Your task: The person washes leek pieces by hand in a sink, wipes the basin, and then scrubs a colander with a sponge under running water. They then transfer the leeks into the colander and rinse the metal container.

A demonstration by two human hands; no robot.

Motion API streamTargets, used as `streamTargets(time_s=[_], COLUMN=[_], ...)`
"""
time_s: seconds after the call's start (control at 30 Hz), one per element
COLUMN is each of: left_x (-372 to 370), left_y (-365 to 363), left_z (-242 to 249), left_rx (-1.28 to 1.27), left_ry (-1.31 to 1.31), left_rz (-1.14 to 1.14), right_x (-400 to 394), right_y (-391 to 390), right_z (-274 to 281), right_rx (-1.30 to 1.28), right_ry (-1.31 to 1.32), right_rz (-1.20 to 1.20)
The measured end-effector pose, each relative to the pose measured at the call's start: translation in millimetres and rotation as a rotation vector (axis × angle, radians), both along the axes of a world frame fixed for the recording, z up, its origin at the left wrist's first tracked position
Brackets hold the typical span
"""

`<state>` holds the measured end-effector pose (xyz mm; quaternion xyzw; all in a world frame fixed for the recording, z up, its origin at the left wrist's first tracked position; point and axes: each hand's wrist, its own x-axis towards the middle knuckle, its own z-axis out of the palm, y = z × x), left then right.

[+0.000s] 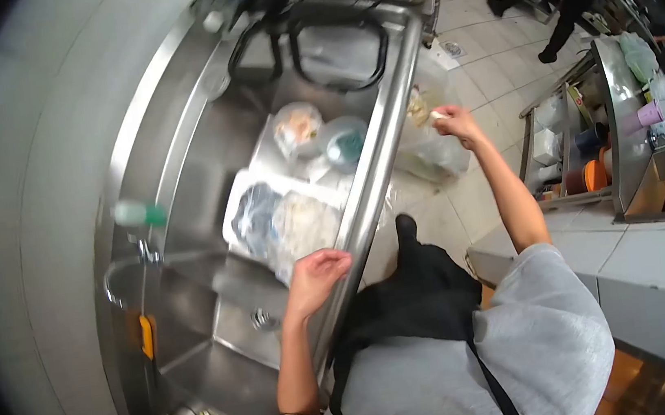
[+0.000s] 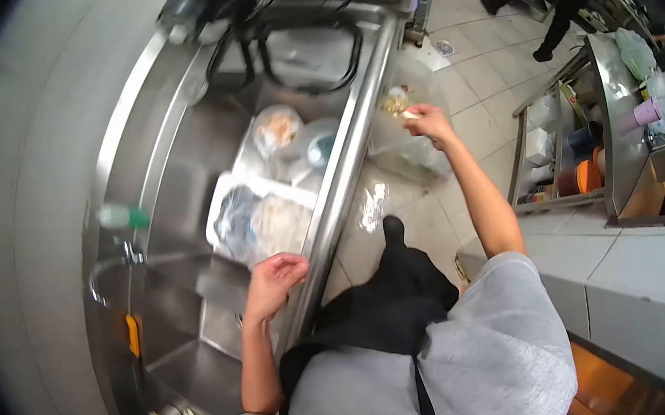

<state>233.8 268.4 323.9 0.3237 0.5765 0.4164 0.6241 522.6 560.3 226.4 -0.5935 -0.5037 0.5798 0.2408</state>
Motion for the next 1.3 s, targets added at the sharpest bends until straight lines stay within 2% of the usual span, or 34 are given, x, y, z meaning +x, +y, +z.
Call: streamTargets(time_s=[0.07, 0.13, 0.2, 0.27, 0.3, 0.37, 0.4, 0.43, 0.47, 0.5, 0.53, 0.6, 0.67, 0.73, 0.77, 0.9, 0.97, 1.03, 1.07, 1.1, 1.13, 1.17, 1.2, 1.23, 1.27, 1.3], left_x=[45.0, 95.7, 144.3, 179.8, 192.0, 213.2, 220.1, 223.7, 225.4, 226.1, 226.3, 230.5, 225.0, 224.0, 217.7, 212.7, 220.7, 219.5, 215.2, 211.6, 205.4, 196.5, 180.9, 164.3, 140.3, 115.2], left_y=[83.6, 167.3, 242.0, 313.7, 342.9, 389.9, 411.5, 430.5, 444.4, 453.0, 460.8, 467.7, 471.6, 468.7, 475.6, 470.8, 454.0, 441.8, 433.5, 416.7, 392.1, 366.1, 339.6, 306.8, 274.6, 234.4], left_z=[-0.9, -11.9, -27.5, -82.2, -91.3, -109.1, -121.7, -145.5, -165.5, -171.7, -174.6, -164.6, -186.3, -189.4, -186.5, -183.7, -163.0, -146.0, -132.4, -102.1, -83.0, -64.6, -39.1, -19.6, 3.3, 26.2], left_rx=[0.126, 0.191, 0.343, 0.514, 0.484, 0.389, 0.326, 0.32, 0.309, 0.265, 0.221, 0.076, 0.098, 0.188, 0.029, 0.152, 0.235, 0.429, 0.342, 0.272, 0.459, 0.51, 0.58, 0.675, 0.645, 0.609], left_ry=[0.003, 0.149, 0.218, 0.385, 0.49, 0.657, 0.723, 0.781, 0.842, 0.862, 0.887, 0.95, 0.97, 1.105, 0.973, 1.085, 1.163, 1.066, 0.841, 0.74, 0.727, 0.609, 0.501, 0.432, 0.463, 0.29], left_rz=[-0.11, -0.181, -0.172, -0.096, -0.036, 0.033, 0.048, 0.073, 0.102, 0.059, 0.022, -0.023, -0.059, -0.111, -0.205, -0.328, -0.339, -0.327, -0.402, -0.416, -0.314, -0.226, -0.26, -0.229, -0.126, -0.129], right_x=[4.4, 10.5, 23.7, 35.2, 40.6, 41.5, 43.2, 45.6, 46.2, 45.2, 43.6, 45.7, 48.9, 51.0, 52.9, 53.6, 58.9, 62.1, 69.5, 73.9, 79.2, 80.7, 71.8, 71.4, 59.3, 41.2], right_y=[57.9, 104.3, 146.2, 178.3, 188.0, 185.3, 182.0, 179.2, 178.0, 177.6, 178.1, 183.1, 192.5, 187.2, 191.3, 188.6, 182.3, 182.6, 185.0, 182.0, 175.2, 161.8, 146.3, 142.1, 128.9, 112.0], right_z=[-31.1, -45.3, -59.2, -76.3, -80.5, -65.6, -64.3, -60.2, -69.6, -80.4, -82.7, -89.6, -108.3, -124.9, -129.5, -125.0, -100.6, -107.1, -104.5, -114.4, -108.3, -82.8, -61.7, -48.7, -20.5, 10.3], right_rx=[0.04, 0.135, 0.135, 0.128, 0.135, 0.21, 0.317, 0.256, 0.322, 0.387, 0.34, 0.295, 0.041, 0.115, 0.201, 0.26, -0.196, -0.052, -0.083, -0.005, 0.083, 0.067, 0.163, 0.174, 0.183, 0.219], right_ry=[0.013, -0.083, -0.072, -0.07, -0.074, -0.301, -0.347, -0.305, -0.355, -0.403, -0.434, -0.464, -0.456, -0.512, -0.565, -0.649, -0.223, -0.222, -0.194, -0.204, -0.26, -0.024, -0.023, -0.016, 0.027, 0.053], right_rz=[-0.094, -0.095, -0.061, -0.009, -0.015, -0.084, -0.123, -0.147, -0.219, -0.285, -0.323, -0.367, -0.233, -0.238, -0.231, -0.229, 0.167, -0.059, 0.062, 0.003, 0.048, 0.014, -0.134, -0.109, -0.109, -0.102])
